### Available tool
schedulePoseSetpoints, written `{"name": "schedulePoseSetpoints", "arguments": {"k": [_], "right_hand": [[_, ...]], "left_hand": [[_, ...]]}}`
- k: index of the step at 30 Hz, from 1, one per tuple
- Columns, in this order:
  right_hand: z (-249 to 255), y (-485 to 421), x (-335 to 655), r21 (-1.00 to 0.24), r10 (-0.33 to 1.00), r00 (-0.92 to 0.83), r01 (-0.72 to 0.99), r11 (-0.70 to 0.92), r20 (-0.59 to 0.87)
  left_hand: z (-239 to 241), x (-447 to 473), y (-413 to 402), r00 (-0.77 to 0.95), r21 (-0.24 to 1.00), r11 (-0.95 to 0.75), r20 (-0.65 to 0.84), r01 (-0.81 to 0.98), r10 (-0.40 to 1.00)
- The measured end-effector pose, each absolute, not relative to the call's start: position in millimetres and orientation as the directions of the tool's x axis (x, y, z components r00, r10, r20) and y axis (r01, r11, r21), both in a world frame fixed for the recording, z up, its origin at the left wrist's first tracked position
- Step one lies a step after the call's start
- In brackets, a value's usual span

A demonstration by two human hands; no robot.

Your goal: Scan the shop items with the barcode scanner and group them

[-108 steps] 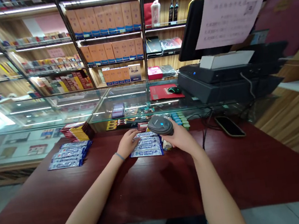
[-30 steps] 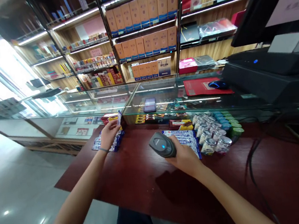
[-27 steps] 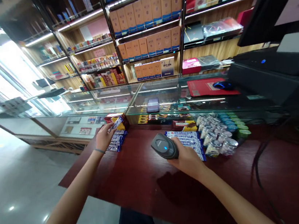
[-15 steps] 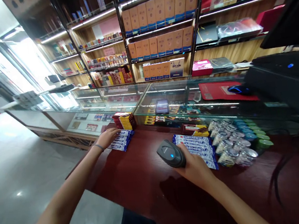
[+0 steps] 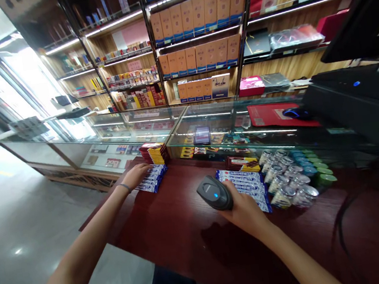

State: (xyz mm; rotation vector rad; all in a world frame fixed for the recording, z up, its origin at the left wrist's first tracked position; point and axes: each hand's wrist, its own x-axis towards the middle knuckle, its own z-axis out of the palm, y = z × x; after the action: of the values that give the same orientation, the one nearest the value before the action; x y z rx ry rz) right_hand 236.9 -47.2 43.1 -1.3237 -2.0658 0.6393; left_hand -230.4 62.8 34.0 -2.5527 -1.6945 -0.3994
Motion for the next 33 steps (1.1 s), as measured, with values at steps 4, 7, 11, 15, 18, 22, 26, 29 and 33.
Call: {"name": "schedulePoseSetpoints", "arguments": {"k": [4, 7, 11, 15, 18, 22, 26, 29, 33], "right_hand": [[56, -46, 243, -0.691, 0.928, -0.305, 0.624, 0.365, 0.215], [66, -43, 256, -0.716, 0.943, -0.24, 0.614, 0.333, 0.232], [79, -37, 285, -0.746, 0.943, -0.122, 0.582, 0.322, 0.311], [98, -36, 317, -0.799, 0.964, -0.086, 0.542, 0.259, 0.254], [110, -40, 335, -0.861, 0.98, -0.077, 0.47, 0.196, 0.182], [119, -48, 358, -0.884, 0.984, -0.056, 0.434, 0.174, 0.166], [125, -56, 378, -0.861, 0.988, -0.029, 0.487, 0.147, 0.152], [128, -59, 388, -0.856, 0.989, -0.009, 0.499, 0.134, 0.149], [129, -61, 390, -0.856, 0.987, 0.005, 0.498, 0.136, 0.16]], "left_hand": [[41, -208, 56, 0.35, 0.104, -0.406, 0.345, 0.908, 0.871], [45, -175, 51, 0.335, 0.129, -0.436, 0.461, 0.891, 0.822], [46, -116, 46, 0.312, 0.222, -0.507, 0.569, 0.833, 0.761], [44, -51, 46, 0.321, 0.312, -0.589, 0.607, 0.746, 0.727], [39, -4, 46, 0.345, 0.369, -0.632, 0.599, 0.682, 0.723], [28, 52, 43, 0.406, 0.449, -0.667, 0.548, 0.594, 0.731], [16, 92, 34, 0.497, 0.467, -0.709, 0.507, 0.529, 0.705], [9, 106, 27, 0.569, 0.439, -0.746, 0.482, 0.502, 0.666], [4, 109, 22, 0.635, 0.391, -0.765, 0.428, 0.512, 0.643]]}}
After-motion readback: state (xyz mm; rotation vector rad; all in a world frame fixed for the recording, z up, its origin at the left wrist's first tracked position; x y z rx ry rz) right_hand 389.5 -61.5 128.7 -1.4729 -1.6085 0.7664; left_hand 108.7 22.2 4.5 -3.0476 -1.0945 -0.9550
